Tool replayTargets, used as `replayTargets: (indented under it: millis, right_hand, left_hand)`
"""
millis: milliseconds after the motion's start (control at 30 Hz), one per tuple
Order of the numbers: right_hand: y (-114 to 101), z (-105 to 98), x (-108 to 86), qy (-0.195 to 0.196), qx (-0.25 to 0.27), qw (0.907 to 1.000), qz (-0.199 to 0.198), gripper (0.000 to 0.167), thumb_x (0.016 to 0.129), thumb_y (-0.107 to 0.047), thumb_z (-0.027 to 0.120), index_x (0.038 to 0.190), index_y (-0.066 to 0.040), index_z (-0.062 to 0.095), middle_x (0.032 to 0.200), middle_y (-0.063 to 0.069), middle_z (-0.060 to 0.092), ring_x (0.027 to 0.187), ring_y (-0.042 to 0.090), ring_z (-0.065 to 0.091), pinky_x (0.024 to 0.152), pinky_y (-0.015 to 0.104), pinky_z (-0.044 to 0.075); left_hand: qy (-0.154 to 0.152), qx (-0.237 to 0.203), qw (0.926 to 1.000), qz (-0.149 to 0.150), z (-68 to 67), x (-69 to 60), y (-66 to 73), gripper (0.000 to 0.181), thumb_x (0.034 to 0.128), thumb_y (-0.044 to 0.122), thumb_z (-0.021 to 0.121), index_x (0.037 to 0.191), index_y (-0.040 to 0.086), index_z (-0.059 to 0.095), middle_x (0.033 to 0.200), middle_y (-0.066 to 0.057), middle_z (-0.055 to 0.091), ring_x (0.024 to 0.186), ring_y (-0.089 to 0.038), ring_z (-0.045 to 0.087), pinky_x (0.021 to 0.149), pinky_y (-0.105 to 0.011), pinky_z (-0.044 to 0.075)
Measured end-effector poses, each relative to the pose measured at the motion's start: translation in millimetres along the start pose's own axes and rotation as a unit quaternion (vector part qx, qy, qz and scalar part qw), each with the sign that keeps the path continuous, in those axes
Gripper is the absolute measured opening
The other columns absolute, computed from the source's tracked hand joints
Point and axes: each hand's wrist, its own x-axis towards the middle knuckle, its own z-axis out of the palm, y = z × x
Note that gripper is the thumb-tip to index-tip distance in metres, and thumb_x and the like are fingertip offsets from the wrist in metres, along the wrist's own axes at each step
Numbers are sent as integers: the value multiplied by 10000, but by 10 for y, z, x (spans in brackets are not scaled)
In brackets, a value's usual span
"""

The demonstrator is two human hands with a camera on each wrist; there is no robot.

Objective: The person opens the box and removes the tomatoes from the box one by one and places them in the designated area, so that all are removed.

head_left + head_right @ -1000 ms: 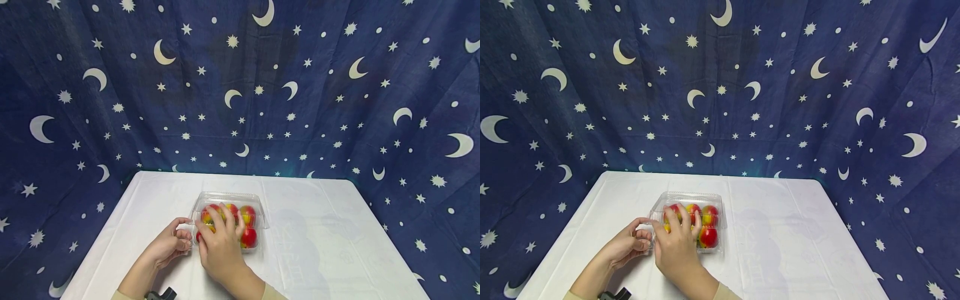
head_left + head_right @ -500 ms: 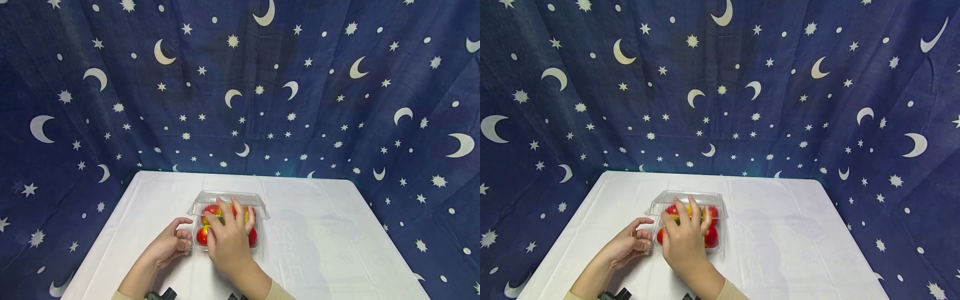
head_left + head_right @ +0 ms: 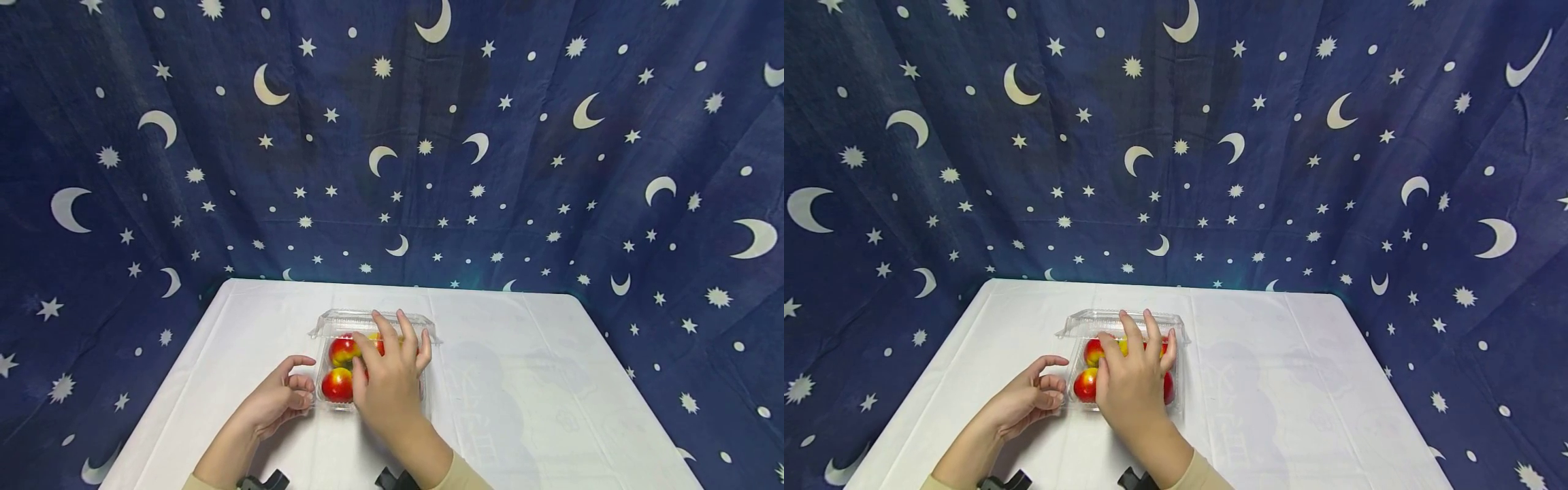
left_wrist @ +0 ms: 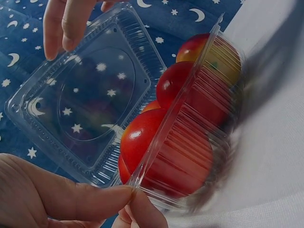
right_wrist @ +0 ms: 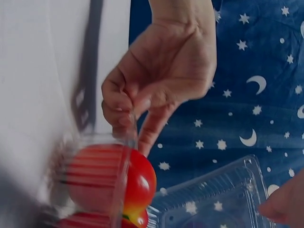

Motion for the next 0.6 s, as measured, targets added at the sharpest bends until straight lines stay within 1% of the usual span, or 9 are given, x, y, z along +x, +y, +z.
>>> replayTargets:
  millis: [233, 400, 600]
  right_hand:
    - [126, -80, 87, 195, 120, 9993, 302, 279, 852, -131, 785, 1130, -153, 792, 1485, 141, 617, 1507, 471, 363, 1141, 816, 105]
    - [208, -139, 145, 286, 203, 9981, 509, 238, 849, -101, 796, 1085, -135, 797, 1428, 142, 636, 1475, 459, 404, 1145, 814, 122]
    - [287, -196, 177, 194, 340, 9976, 580, 250, 868, -96, 802, 1117, -95, 791, 1388, 158, 633, 1396, 432, 454, 1131, 765, 190]
  left_hand:
    - [-12, 20, 10000, -11, 0, -4, 10, 845, 830, -174, 644, 1560, 25, 270, 926, -16, 606, 758, -154, 590, 703, -293, 582]
    - [-21, 14, 10000, 0, -2, -3, 10, 850, 827, -175, 647, 1562, 23, 270, 930, -18, 606, 758, -155, 591, 703, -295, 585]
    - [-21, 26, 10000, 3, -4, -7, 9, 841, 827, -170, 646, 1557, 21, 276, 935, -24, 602, 760, -161, 589, 702, -295, 581]
